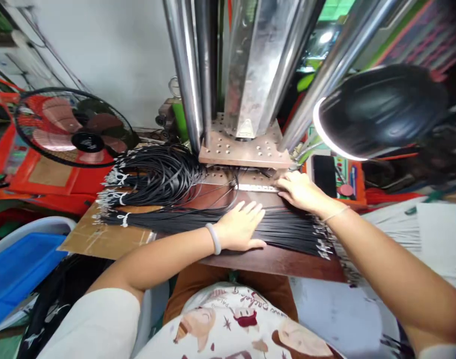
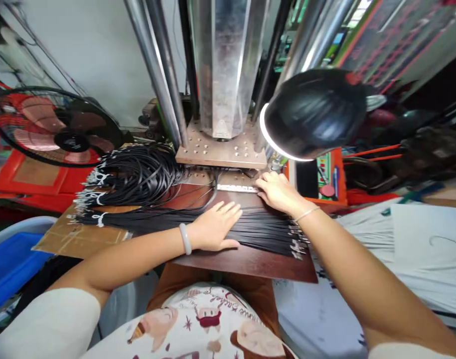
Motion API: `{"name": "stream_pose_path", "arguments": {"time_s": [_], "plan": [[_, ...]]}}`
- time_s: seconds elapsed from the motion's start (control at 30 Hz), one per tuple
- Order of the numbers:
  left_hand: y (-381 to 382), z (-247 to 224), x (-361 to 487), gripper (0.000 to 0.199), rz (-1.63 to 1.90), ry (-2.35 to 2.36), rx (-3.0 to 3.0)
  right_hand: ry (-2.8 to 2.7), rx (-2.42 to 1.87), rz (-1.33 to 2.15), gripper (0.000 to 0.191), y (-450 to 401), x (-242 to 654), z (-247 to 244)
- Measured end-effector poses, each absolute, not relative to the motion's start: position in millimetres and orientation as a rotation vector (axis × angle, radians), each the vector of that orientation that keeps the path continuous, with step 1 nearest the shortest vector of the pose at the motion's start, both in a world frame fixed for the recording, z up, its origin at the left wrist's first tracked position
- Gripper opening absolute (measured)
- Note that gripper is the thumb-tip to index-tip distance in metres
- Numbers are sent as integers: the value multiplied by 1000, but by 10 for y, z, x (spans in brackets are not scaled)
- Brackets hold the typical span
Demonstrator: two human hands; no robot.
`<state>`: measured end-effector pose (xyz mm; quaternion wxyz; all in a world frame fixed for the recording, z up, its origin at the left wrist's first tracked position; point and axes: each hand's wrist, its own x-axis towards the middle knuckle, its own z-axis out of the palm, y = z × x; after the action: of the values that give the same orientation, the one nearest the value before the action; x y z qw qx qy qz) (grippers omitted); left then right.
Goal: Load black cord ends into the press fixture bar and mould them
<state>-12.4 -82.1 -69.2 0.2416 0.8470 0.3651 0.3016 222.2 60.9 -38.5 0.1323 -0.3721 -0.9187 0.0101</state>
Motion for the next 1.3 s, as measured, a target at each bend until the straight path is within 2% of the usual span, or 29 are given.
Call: {"name": "stream_pose_path", "arguments": {"time_s": [0.1, 0.2, 0.37, 0.47, 0.57, 0.67, 0.93, 1.07, 1.3], "plan": [[-682, -588, -180, 45, 637, 1216, 2403, -2168, -1221, 158, 35, 374, 2619, -389], [-590, -389, -250, 28, 305, 1452, 2452, -1579, -1288, 281, 32, 14, 2769, -523], [-450, -106, -236, 26, -67, 1389, 2341, -1187, -1175, 509, 25, -476, 2574, -692], [-350, 26, -187, 25, -236, 1349, 2151, -1141, -1168, 497, 22, -545, 2513, -679], [-214, 141, -90, 32, -187, 1266, 1750, -1091, -1164, 480, 23, -522, 2529, -667], [-52, 163, 71, 29, -5, 1023, 1500, -1074, -1171, 457, 23, -498, 2543, -683], [217, -98, 304, 26, -137, 920, 1300, -1082, -1151, 432, 21, -511, 2561, -713], [216, -85, 241, 36, -123, 886, 1343, -1084, -1175, 446, 23, -497, 2561, -713], [185, -46, 220, 32, -45, 825, 1400, -1116, -1169, 432, 20, -517, 2564, -723]]}}
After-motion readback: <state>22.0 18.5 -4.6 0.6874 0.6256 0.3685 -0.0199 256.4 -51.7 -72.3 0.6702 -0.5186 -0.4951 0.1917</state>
